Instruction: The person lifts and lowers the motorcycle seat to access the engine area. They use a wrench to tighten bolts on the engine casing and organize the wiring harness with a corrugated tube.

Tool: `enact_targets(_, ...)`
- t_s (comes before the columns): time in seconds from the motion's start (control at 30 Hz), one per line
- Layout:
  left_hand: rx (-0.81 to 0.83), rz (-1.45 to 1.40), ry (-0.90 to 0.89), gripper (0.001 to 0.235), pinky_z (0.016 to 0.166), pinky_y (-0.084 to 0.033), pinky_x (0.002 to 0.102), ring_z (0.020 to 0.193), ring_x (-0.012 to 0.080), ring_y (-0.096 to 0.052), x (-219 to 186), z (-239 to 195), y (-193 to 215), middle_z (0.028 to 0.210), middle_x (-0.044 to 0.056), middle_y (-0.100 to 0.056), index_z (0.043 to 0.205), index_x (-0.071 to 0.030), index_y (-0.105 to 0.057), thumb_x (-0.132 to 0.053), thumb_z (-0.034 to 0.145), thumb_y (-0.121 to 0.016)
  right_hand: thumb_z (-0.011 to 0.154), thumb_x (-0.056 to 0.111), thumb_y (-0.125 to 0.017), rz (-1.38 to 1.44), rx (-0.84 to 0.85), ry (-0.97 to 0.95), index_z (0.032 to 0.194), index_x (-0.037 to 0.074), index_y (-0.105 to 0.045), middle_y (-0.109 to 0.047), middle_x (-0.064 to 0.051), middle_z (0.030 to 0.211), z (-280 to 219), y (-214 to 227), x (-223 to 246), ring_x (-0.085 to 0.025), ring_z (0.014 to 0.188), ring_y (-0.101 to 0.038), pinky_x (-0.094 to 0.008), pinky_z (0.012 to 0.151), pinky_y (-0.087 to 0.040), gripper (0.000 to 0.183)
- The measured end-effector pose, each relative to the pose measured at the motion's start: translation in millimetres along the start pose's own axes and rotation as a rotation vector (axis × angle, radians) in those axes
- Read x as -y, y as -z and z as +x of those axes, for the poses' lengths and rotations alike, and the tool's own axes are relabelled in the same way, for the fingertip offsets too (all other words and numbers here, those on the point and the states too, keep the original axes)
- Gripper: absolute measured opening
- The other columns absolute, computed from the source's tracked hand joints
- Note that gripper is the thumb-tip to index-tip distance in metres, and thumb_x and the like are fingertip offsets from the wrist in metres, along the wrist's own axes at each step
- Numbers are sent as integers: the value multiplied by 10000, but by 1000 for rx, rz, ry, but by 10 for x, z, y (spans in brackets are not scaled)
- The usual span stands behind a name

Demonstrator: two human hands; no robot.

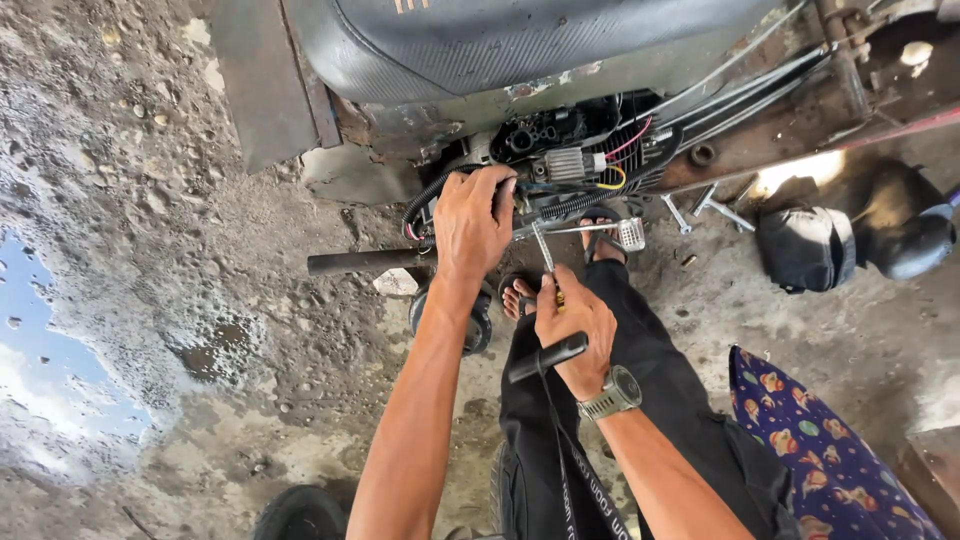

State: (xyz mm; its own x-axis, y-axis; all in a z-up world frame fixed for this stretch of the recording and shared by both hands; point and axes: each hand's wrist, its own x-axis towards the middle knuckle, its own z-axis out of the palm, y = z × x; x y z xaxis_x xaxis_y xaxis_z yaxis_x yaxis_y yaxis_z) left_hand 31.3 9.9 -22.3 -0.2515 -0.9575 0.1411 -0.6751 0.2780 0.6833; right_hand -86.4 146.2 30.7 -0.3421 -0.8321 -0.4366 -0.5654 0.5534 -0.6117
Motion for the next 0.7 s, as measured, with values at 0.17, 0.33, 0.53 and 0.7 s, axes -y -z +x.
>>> enact_targets(0.17, 170, -40, -5, 82, 693, -597, 395, 766, 279, -677, 202, -109, -6, 809, 38, -692, 1058, -175, -706, -179, 1012, -639, 1095, 255, -445, 668, 238, -263, 1335, -80, -574, -678, -243, 878, -123, -10, -215, -289, 738, -702, -386, 602, -558, 432)
enact_targets(0.33, 256, -40, -45, 73, 739, -601, 386, 802, 270, -688, 226, -6, 129, 838, 13, -704, 1049, -199, -714, -202, 985, -679, 1073, 146, -502, 756, 291, -271, 1276, -112, -615, -727, -215, 881, -145, 92, -246, -193, 696, -689, -319, 639, -542, 347)
enact_targets(0.53, 414, 46, -99, 74, 756, -607, 388, 882, 279, -720, 225, 83, 191, 831, 46, -727, 1013, -158, -735, -192, 964, -692, 930, 220, -761, 505, 79, -346, 1250, 29, -680, -727, -251, 1008, -217, -1, -63, -306, 888, -743, -421, 737, -600, 381)
enact_targets(0.7, 446, 99, -121, 79, 742, -613, 392, 877, 273, -726, 232, 111, 178, 810, 46, -730, 988, -141, -744, -194, 938, -714, 1065, 206, -484, 706, 176, -465, 1056, -51, -731, -618, -144, 699, -248, -409, -636, -137, 532, -561, -317, 441, -480, 357)
